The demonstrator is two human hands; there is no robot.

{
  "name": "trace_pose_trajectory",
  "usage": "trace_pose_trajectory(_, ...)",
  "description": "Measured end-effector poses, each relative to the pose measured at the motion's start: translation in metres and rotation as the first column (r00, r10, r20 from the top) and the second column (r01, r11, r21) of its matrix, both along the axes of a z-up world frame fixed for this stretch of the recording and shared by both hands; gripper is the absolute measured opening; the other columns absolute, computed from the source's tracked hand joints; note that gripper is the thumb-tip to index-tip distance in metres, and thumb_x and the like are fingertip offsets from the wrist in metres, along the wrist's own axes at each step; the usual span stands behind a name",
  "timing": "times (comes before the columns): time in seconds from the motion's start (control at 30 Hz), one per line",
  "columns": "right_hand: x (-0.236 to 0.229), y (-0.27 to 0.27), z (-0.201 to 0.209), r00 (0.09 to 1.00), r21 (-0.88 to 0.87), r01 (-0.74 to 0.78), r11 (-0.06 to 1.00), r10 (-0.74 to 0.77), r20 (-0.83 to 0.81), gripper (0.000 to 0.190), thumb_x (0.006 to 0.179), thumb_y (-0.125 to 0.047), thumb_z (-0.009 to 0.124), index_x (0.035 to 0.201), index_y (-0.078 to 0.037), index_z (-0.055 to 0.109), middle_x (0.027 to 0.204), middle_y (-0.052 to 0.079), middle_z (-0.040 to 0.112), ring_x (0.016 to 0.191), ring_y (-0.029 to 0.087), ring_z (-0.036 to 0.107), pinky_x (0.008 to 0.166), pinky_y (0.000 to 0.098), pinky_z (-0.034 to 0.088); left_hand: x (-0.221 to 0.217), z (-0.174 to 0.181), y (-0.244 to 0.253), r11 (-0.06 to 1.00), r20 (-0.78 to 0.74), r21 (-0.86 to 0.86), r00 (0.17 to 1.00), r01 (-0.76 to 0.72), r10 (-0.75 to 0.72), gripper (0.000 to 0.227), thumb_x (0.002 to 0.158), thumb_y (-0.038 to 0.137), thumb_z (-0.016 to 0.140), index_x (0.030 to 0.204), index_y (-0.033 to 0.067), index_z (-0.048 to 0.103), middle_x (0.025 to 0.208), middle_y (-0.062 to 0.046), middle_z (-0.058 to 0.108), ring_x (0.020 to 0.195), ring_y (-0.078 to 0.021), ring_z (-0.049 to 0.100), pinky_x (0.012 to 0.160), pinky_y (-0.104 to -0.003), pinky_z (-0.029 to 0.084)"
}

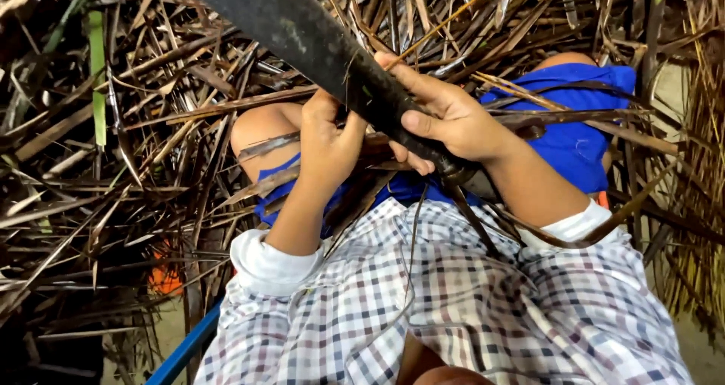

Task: Stripping leaves from plant stalks using a machete while sitting on a chair.

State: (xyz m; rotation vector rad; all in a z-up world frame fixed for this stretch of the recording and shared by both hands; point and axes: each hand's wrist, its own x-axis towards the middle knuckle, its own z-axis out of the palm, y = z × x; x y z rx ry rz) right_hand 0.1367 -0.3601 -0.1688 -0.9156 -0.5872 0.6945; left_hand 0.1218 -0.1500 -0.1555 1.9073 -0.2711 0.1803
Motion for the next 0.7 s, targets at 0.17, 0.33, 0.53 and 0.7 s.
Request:
trace_pose_trajectory(0.17,-0.001,-0.005,-0.008,0.986,-0.049,0.125,0.991,-0.129,-0.104,0.074,0.110,-0.016,0.054,0.169,-0.028,0.011,0.089,0.029,0.065,0.055,0.027,0.064,0.053,0.0343,0.058,-0.006,0.012,0.007,0.986,0.161,0.163,0.986,0.023,-0.049,0.020,0.106,0.010,0.051,0.101,-0.0019,0.066,0.089,-0.010,0.063,0.084,-0.0237,0.058,0.076,-0.037,0.046)
trace_pose_trajectory(0.33,0.007,-0.028,-0.012,0.963,0.022,0.208,0.978,-0.201,-0.178,0.076,0.110,-0.012,0.057,0.171,-0.030,0.016,0.093,0.029,0.068,0.062,0.028,0.067,0.048,0.0348,0.060,-0.017,0.012,0.023,0.981,0.093,0.194,0.996,-0.003,-0.015,0.030,0.109,0.021,0.052,0.116,-0.0014,0.071,0.103,-0.013,0.074,0.097,-0.0258,0.071,0.086,-0.037,0.055)
trace_pose_trajectory(0.53,0.011,-0.038,-0.017,0.928,0.059,0.330,0.942,-0.313,-0.200,0.075,0.109,-0.011,0.060,0.171,-0.026,0.021,0.121,0.026,0.061,0.070,0.028,0.066,0.045,0.0330,0.057,-0.027,0.015,0.049,0.965,0.084,0.262,0.996,0.006,-0.029,0.030,0.109,0.020,0.053,0.113,-0.0027,0.072,0.104,-0.015,0.075,0.097,-0.0265,0.070,0.086,-0.037,0.056)
trace_pose_trajectory(0.7,0.014,-0.049,-0.035,0.886,0.047,0.405,0.913,-0.380,-0.264,0.073,0.110,-0.011,0.062,0.170,-0.032,0.028,0.099,0.030,0.066,0.069,0.027,0.065,0.046,0.0345,0.057,-0.034,0.019,0.080,0.919,0.224,0.392,0.973,-0.043,-0.050,0.029,0.110,0.021,0.052,0.107,0.0021,0.074,0.088,-0.007,0.071,0.097,-0.0259,0.067,0.097,-0.042,0.047)
